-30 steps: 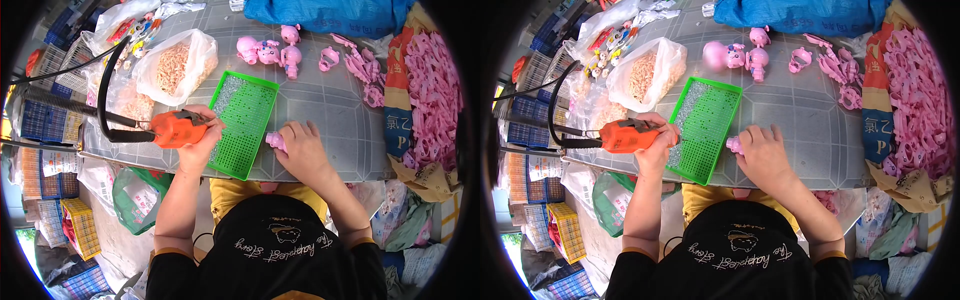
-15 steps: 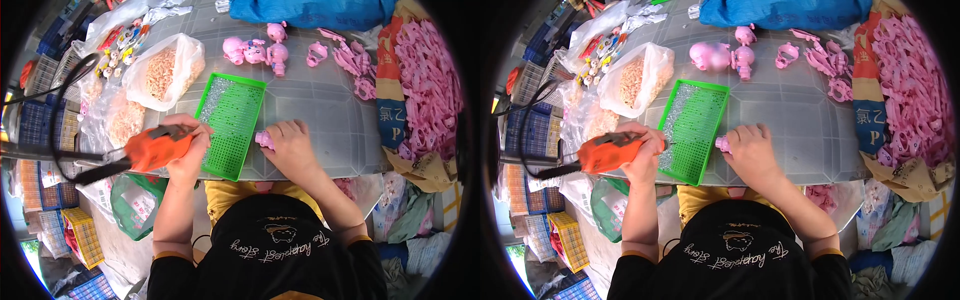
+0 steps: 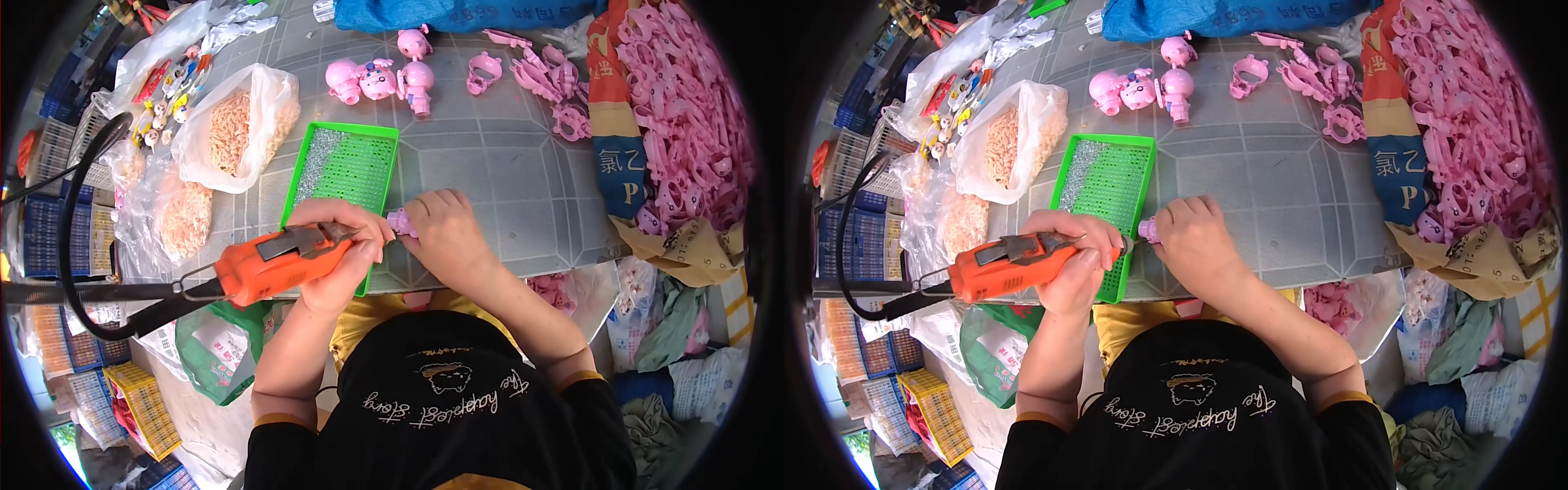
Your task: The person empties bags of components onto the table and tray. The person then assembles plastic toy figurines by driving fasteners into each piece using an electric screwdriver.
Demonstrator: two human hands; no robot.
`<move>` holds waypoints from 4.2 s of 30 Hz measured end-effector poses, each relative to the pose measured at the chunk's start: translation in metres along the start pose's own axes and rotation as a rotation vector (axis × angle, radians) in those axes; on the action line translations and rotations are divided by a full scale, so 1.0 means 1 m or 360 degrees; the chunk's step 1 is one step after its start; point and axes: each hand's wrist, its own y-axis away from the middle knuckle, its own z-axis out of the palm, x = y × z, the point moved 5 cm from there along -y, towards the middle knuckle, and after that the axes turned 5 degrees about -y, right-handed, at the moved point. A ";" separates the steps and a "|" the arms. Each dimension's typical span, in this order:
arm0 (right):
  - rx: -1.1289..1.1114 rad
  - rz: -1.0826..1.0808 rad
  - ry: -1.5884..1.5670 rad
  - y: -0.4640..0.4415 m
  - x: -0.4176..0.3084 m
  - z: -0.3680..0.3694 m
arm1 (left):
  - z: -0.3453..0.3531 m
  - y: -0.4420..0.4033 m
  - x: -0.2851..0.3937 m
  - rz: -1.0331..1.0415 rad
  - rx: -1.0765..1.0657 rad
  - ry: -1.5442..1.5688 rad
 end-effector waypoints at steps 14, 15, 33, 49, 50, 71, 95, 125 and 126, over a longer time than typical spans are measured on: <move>0.0061 -0.0036 -0.0003 0.000 -0.001 0.003 | 0.006 -0.015 -0.015 -0.0301 -0.0090 -0.0119; 0.0051 -0.0025 0.0012 0.000 -0.001 0.001 | 0.003 -0.013 -0.011 -0.0266 0.0008 -0.0026; -0.0012 -0.0020 0.0105 -0.002 -0.004 -0.002 | -0.064 -0.003 -0.010 -0.0137 0.0394 -0.0338; -0.0086 0.0018 0.0152 -0.003 -0.006 -0.003 | -0.063 -0.001 -0.011 -0.0157 0.0389 -0.0374; -0.0087 0.0021 0.0155 -0.003 -0.006 -0.004 | -0.062 -0.001 -0.010 -0.0145 0.0401 -0.0396; -0.0030 -0.0026 0.0081 -0.003 -0.004 -0.002 | -0.003 -0.021 -0.017 -0.0017 0.0066 0.0073; -0.0252 -0.0260 -0.0053 0.015 -0.002 -0.036 | -0.052 -0.008 0.000 -0.0155 0.0327 -0.0276; 0.0166 0.0082 0.0197 0.003 -0.006 0.003 | -0.028 -0.007 0.021 0.0086 0.0134 -0.0046; 0.0169 0.0082 0.0194 0.003 -0.005 0.003 | -0.022 -0.007 0.021 0.0083 0.0107 0.0032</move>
